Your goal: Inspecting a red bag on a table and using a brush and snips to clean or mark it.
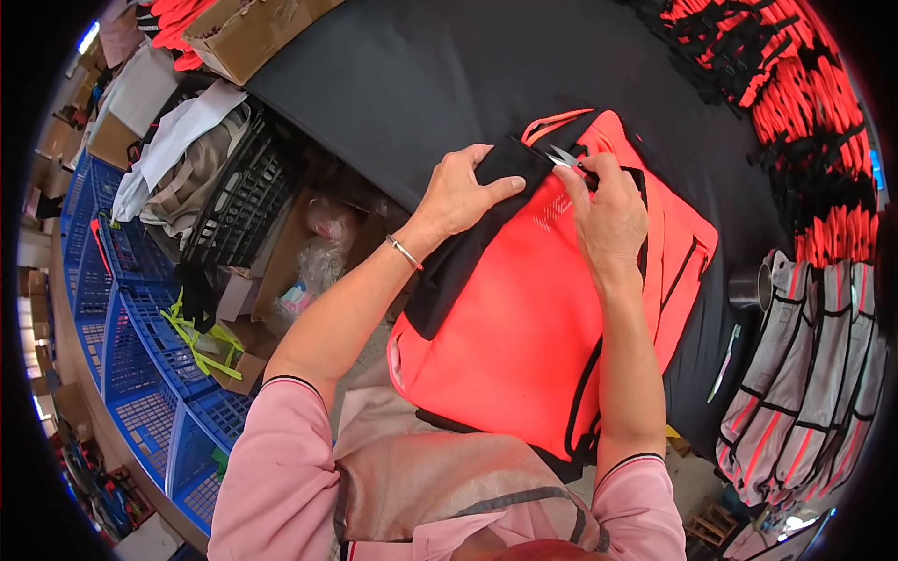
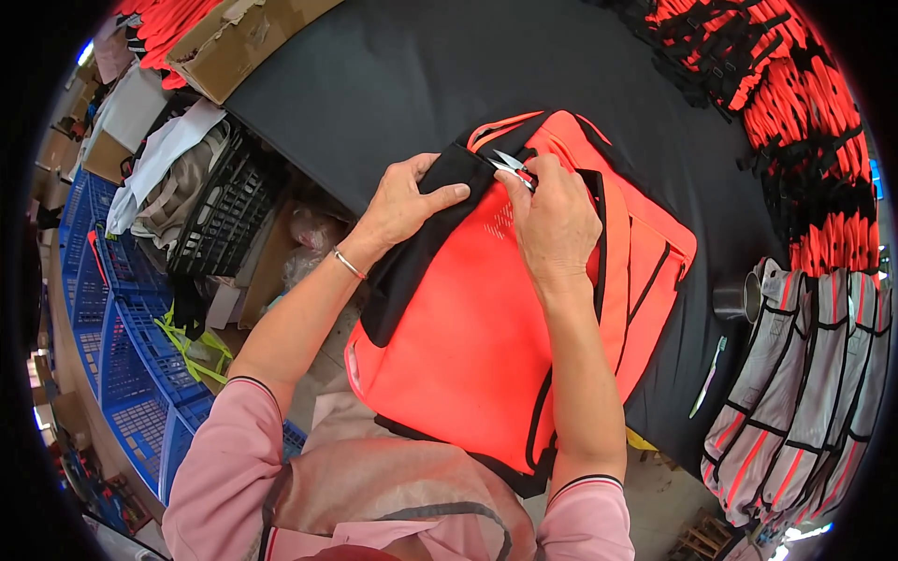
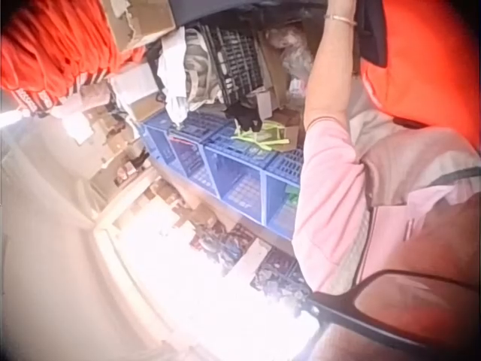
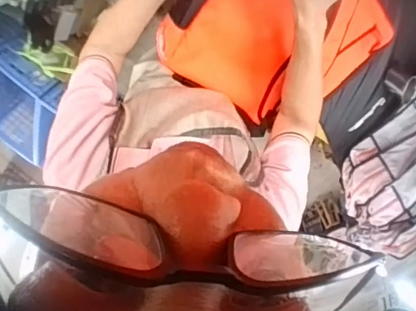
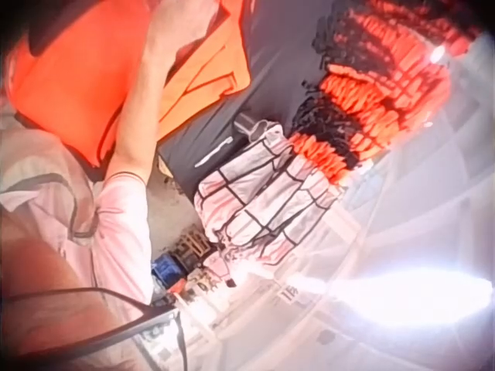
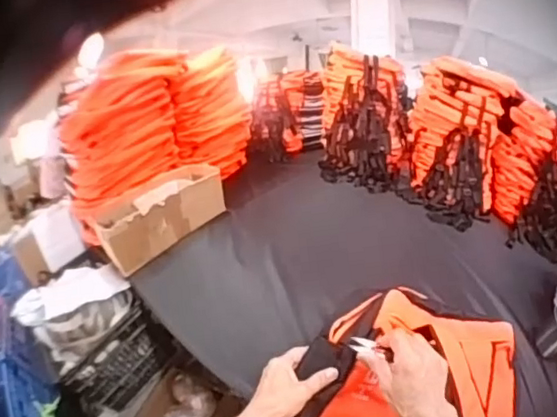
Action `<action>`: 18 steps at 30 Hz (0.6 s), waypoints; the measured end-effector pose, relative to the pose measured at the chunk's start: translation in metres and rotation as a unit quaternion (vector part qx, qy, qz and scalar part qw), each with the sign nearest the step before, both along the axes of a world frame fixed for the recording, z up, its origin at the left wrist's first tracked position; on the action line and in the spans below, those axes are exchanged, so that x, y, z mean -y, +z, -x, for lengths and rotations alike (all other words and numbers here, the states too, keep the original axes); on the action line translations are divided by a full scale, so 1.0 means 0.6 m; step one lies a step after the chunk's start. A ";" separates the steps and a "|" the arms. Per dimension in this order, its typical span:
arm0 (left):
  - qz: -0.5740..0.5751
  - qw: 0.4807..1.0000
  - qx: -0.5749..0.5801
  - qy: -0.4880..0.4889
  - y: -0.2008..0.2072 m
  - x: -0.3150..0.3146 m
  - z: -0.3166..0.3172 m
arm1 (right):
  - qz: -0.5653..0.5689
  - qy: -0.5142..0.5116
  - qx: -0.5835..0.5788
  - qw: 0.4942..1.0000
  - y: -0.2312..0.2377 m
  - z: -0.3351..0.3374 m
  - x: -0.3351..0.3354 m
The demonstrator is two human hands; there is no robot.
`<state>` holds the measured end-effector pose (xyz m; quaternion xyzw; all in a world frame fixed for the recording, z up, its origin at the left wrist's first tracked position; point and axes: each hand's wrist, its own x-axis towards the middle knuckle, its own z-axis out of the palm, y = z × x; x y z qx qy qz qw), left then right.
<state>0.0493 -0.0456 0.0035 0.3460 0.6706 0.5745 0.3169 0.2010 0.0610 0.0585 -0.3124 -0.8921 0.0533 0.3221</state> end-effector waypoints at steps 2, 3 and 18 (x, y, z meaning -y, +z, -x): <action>-0.007 1.000 -0.010 0.005 -0.005 0.003 -0.001 | -0.011 -0.014 0.030 0.999 -0.005 0.007 0.001; -0.005 1.000 -0.011 0.005 -0.004 0.004 -0.002 | -0.018 -0.010 0.039 0.999 -0.006 0.010 0.001; -0.020 0.981 -0.177 0.081 -0.012 0.005 -0.007 | 0.137 0.064 -0.027 0.988 -0.024 0.007 -0.046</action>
